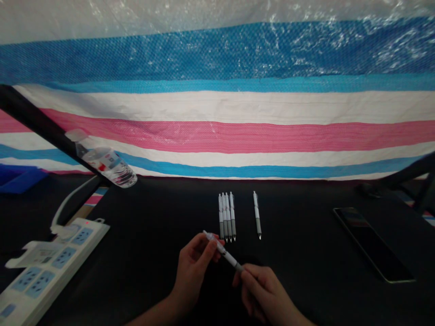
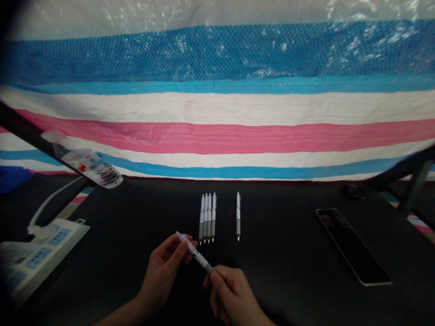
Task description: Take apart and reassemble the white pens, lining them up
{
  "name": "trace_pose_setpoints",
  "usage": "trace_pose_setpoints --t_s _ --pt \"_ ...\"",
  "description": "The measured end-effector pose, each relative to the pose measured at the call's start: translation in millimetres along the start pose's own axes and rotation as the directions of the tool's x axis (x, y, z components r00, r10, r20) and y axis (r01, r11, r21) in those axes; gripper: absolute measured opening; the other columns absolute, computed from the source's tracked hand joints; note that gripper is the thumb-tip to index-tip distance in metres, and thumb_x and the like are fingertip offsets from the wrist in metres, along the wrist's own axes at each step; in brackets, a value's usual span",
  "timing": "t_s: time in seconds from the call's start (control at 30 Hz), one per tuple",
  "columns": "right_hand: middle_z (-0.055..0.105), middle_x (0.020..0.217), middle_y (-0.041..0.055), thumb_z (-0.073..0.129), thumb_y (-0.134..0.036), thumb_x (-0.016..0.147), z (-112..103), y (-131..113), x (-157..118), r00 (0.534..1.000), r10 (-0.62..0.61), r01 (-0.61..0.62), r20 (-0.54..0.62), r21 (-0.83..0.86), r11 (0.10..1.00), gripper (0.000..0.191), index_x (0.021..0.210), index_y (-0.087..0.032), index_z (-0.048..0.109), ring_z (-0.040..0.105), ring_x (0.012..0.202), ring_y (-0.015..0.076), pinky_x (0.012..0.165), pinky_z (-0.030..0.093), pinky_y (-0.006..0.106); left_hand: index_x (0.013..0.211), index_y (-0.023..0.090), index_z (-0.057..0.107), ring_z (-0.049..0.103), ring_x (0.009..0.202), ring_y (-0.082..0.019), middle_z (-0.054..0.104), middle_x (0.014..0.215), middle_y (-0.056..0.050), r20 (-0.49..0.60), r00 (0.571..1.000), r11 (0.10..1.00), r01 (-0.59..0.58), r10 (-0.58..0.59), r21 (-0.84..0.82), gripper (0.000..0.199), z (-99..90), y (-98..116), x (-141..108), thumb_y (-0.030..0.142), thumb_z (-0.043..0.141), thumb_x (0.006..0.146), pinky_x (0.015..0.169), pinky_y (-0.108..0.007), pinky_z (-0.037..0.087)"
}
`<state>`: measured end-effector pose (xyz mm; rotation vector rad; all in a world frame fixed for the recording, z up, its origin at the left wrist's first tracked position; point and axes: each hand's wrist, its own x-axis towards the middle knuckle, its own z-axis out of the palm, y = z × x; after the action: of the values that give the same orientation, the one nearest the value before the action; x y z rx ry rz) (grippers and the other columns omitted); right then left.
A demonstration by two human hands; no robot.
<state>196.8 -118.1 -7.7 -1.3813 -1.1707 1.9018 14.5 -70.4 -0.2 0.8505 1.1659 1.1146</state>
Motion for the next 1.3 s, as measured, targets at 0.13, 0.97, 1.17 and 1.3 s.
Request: trace_pose_setpoints --t_s 0.13,0.97,1.17,1.3 --pt "0.048 0.046 -0.0056 0.036 -0.091 0.078 2.5 3.6 -0.1 0.998 -0.041 0.038 -0.043 -0.072 0.997 0.081 0.086 -0.015 0.062 0.033 0.033 0.0064 0.033 0.022 0.018 0.091 0.016 0.077 0.06 0.065 -0.015 0.075 0.081 -0.008 0.006 1.0 1.0 -0.004 0.004 0.009 0.029 -0.1 -1.4 -0.1 0.043 0.077 0.082 0.062 -0.026 0.05" --pt "0.066 0.06 0.0009 0.068 -0.061 0.083 -4.0 23.5 14.4 0.961 0.016 -0.164 0.275 0.523 0.836 0.051 0.1 -0.015 0.057 0.056 0.036 0.0093 0.034 0.03 0.014 0.096 0.017 0.075 0.069 0.077 -0.021 0.075 0.083 -0.006 0.046 0.999 0.999 -0.002 0.005 -0.053 0.028 -3.5 0.3 14.9 0.042 0.076 0.084 0.078 -0.032 0.055" --pt "0.066 0.058 0.0016 0.067 -0.063 0.081 -7.7 13.1 12.2 0.965 0.061 -0.191 0.255 0.526 0.829 0.05 0.09 -0.016 0.055 0.056 0.035 0.0099 0.031 0.031 0.014 0.094 0.015 0.075 0.069 0.075 -0.021 0.075 0.08 -0.007 0.011 1.0 0.992 0.009 -0.008 -0.124 0.03 0.5 4.3 15.1 0.042 0.079 0.08 0.075 -0.032 0.056" --pt "0.07 0.063 0.0022 0.073 -0.057 0.079 -7.4 8.7 10.0 0.961 0.07 -0.203 0.268 0.512 0.835 0.047 0.094 -0.018 0.051 0.06 0.038 0.0103 0.031 0.032 0.013 0.093 0.015 0.076 0.069 0.074 -0.019 0.074 0.08 -0.006 -0.003 1.0 0.984 0.027 -0.028 -0.174 0.03 2.2 6.7 14.1 0.041 0.081 0.079 0.072 -0.03 0.056"
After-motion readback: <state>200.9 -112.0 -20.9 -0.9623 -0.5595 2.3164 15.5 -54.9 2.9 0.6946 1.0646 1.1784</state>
